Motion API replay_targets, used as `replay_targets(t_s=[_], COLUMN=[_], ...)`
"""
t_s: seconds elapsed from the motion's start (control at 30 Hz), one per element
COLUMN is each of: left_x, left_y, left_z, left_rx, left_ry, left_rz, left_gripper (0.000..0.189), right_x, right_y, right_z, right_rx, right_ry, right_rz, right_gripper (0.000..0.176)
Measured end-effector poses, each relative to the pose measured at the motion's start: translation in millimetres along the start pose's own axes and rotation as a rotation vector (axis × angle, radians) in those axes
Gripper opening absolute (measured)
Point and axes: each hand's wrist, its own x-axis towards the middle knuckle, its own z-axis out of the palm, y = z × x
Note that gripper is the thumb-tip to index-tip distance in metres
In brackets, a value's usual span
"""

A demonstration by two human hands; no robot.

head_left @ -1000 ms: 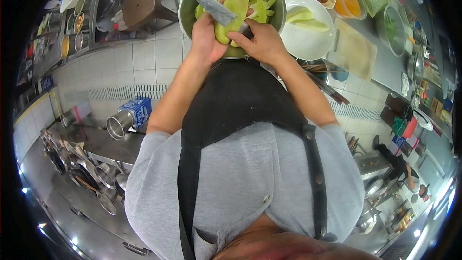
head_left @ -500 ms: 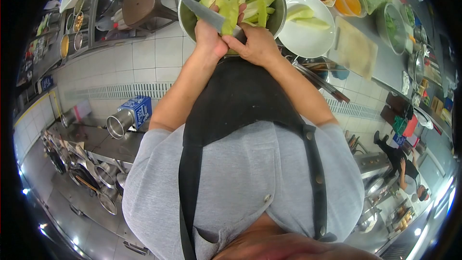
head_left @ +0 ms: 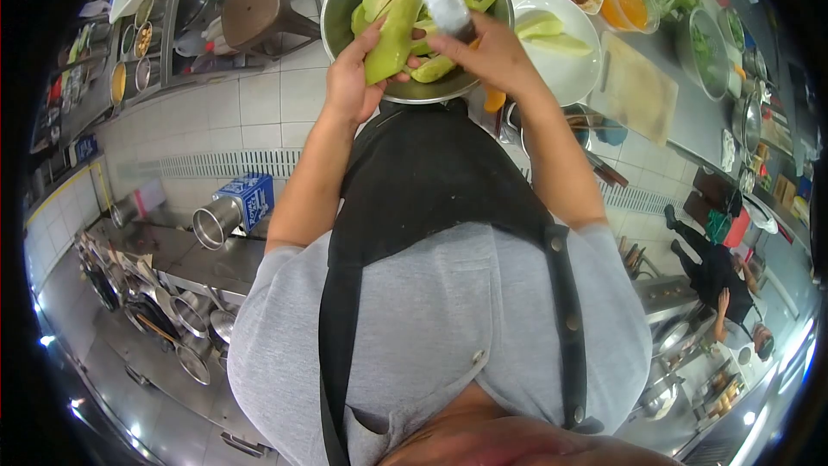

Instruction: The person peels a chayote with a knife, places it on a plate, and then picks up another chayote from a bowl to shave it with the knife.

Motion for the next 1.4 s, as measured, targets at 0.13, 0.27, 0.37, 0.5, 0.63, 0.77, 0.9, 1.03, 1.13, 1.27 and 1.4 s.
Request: replay_targets(t_s=[0.13, 0.27, 0.37, 0.5, 0.63, 0.77, 0.9, 1.03, 1.13, 1.27, 1.4], left_x=[-4, -3, -4, -3, 0, 3, 3, 6, 5, 7, 7], left_y=[4, 4, 6, 5, 4, -1, -3, -5, -4, -6, -7], left_z=[12, 13, 18, 16, 21, 23, 25, 22, 20, 15, 23], left_rx=[0.088, 0.270, 0.313, 0.328, 0.298, 0.246, 0.229, 0.242, 0.250, 0.232, 0.182], left_ry=[-0.135, -0.173, -0.171, -0.184, -0.159, -0.100, -0.063, -0.037, -0.024, 0.003, 0.071], left_rz=[0.010, 0.045, 0.046, 0.033, 0.025, 0.049, 0.044, 0.062, 0.048, 0.019, 0.027], left_gripper=[0.059, 0.063, 0.064, 0.064, 0.061, 0.058, 0.058, 0.056, 0.057, 0.059, 0.053], right_x=[19, 24, 30, 26, 22, 16, 10, 11, 12, 6, 14], right_y=[-2, 2, 18, 18, 16, 19, 9, 9, 14, 15, 29], right_z=[-14, -21, -13, -13, -4, 5, 2, 10, 14, 15, 21], right_rx=[0.042, 0.012, 0.085, 0.065, -0.034, -0.142, -0.249, -0.146, -0.115, -0.092, -0.052], right_ry=[0.147, 0.109, 0.115, 0.055, 0.073, 0.158, 0.130, 0.054, 0.010, -0.013, -0.025], right_rz=[-0.034, -0.069, -0.092, -0.055, -0.019, -0.107, -0.118, -0.059, -0.025, -0.099, -0.084], right_gripper=[0.078, 0.082, 0.083, 0.083, 0.079, 0.086, 0.084, 0.082, 0.078, 0.070, 0.068])
